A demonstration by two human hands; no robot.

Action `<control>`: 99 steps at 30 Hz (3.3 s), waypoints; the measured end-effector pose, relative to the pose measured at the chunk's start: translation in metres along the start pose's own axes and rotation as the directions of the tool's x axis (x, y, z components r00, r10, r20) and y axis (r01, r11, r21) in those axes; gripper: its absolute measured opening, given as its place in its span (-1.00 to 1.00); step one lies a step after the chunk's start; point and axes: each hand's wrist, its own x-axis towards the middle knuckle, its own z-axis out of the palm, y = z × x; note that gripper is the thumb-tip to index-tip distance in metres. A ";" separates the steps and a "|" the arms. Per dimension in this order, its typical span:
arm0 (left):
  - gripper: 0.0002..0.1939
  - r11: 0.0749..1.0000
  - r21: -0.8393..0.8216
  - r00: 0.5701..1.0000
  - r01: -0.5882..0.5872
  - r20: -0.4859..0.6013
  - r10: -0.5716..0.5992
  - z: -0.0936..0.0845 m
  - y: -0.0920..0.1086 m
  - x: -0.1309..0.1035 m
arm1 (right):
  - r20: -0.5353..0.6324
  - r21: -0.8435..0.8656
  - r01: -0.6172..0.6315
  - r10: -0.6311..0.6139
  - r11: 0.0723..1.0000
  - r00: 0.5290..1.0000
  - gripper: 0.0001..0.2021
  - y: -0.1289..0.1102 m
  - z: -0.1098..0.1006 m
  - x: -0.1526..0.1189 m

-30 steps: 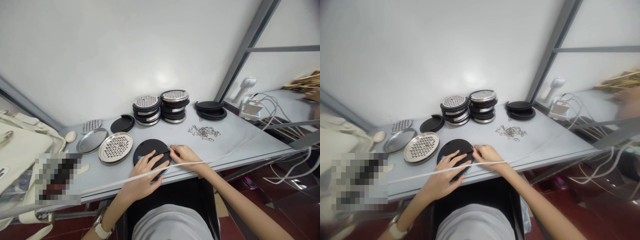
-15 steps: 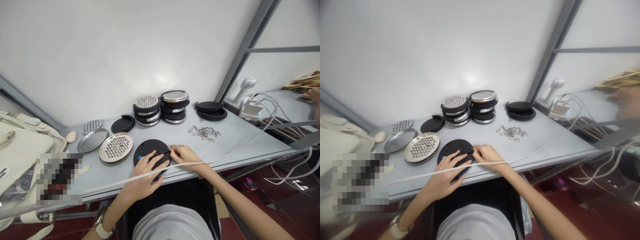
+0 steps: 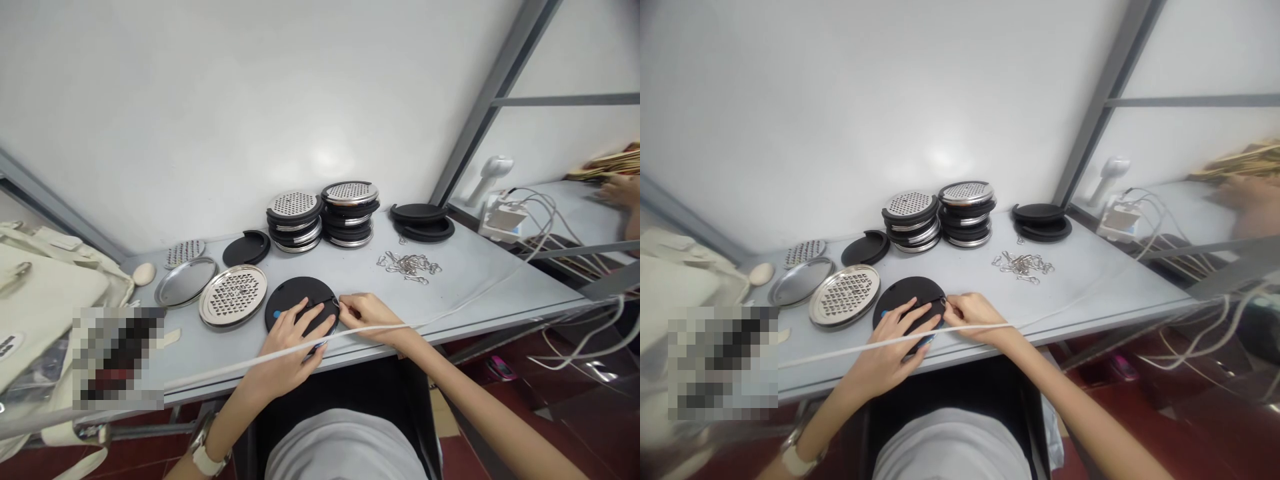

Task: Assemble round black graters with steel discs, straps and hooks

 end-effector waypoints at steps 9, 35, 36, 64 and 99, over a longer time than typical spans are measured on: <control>-0.52 0.998 -0.038 0.999 -0.044 0.001 0.044 0.001 -0.004 -0.002 | -0.091 -0.039 -0.003 0.000 0.999 0.996 -0.73 0.002 0.002 0.002; -0.51 0.995 -0.084 0.999 -0.048 0.003 0.049 0.000 -0.002 -0.003 | -0.133 -0.053 -0.043 0.035 0.998 0.991 -0.94 0.004 0.005 0.001; -0.51 0.995 -0.085 0.999 -0.049 0.002 0.050 0.000 -0.002 -0.003 | -0.130 -0.051 -0.039 0.032 0.998 0.991 -0.94 0.004 0.005 0.001; -0.51 0.996 -0.086 0.999 -0.031 0.010 0.032 -0.004 0.000 -0.003 | -0.099 -0.119 -0.043 0.031 0.992 0.995 -0.76 0.007 0.007 0.005; -0.49 0.996 -0.077 0.999 -0.037 -0.010 0.036 -0.003 -0.001 -0.004 | -0.075 -0.114 -0.018 0.009 0.993 0.997 -0.77 0.004 0.006 0.005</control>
